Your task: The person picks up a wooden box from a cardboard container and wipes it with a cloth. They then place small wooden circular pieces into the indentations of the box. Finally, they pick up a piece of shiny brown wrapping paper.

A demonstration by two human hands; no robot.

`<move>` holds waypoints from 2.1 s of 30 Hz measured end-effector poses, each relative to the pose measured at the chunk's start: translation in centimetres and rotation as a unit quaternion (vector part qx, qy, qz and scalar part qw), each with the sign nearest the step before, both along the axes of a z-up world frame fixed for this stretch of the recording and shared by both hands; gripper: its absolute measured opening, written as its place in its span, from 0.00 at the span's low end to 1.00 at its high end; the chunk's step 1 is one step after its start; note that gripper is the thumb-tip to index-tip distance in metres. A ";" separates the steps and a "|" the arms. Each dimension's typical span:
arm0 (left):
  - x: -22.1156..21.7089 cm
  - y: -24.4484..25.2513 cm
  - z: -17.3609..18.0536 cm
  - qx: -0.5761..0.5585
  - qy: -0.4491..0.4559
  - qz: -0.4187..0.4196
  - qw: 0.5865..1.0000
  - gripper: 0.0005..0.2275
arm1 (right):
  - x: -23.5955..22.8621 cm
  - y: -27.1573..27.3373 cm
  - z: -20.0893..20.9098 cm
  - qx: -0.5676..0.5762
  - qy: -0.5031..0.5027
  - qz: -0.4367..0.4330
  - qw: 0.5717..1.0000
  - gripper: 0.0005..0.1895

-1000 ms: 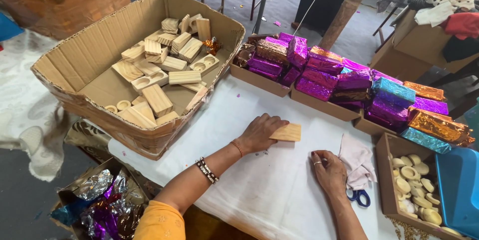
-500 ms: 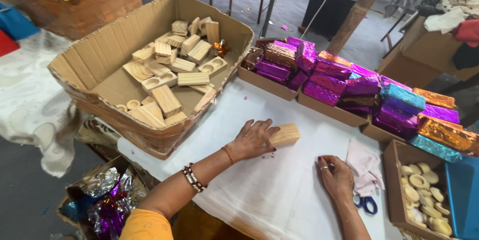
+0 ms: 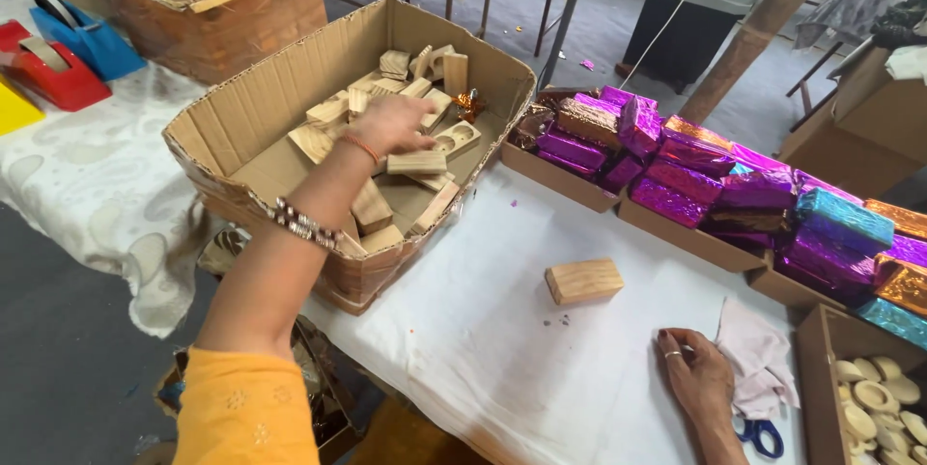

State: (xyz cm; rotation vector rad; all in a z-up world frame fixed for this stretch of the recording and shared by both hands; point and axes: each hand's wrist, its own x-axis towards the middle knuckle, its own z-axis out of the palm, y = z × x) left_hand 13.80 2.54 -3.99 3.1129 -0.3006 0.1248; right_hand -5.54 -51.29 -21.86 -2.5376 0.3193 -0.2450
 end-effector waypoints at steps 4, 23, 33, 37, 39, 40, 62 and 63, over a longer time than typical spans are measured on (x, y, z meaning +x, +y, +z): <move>-0.7 9.1 -4.5 0.076 0.031 0.105 0.991 0.22 | 0.2 -0.3 -0.5 0.015 -0.022 0.003 1.000 0.15; 4.3 6.4 -10.5 0.056 0.298 0.276 0.912 0.19 | 0.1 -0.5 -0.8 -0.009 -0.003 0.008 1.000 0.16; 4.5 7.1 -9.5 -0.005 0.185 0.321 0.929 0.24 | 0.4 -0.7 -1.0 -0.016 0.031 -0.006 0.999 0.15; 4.0 7.8 -7.6 -0.122 0.075 0.312 0.939 0.21 | 0.3 -0.5 -0.7 -0.010 0.043 -0.014 0.999 0.15; 4.4 8.1 -6.5 -0.218 0.039 0.297 0.929 0.19 | 0.2 -0.4 -0.7 -0.023 0.020 -0.001 1.000 0.15; 4.4 8.2 -6.3 -0.218 0.039 0.298 0.929 0.19 | 0.2 -0.3 -0.8 -0.023 0.020 -0.001 1.000 0.15; -2.8 5.9 -0.2 -0.203 -0.347 0.019 0.915 0.16 | -0.8 0.3 0.7 -0.007 -0.040 0.008 0.999 0.13; -3.5 6.2 0.1 -0.160 -0.401 -0.029 0.902 0.14 | -0.7 0.5 0.8 0.003 -0.048 0.013 0.999 0.13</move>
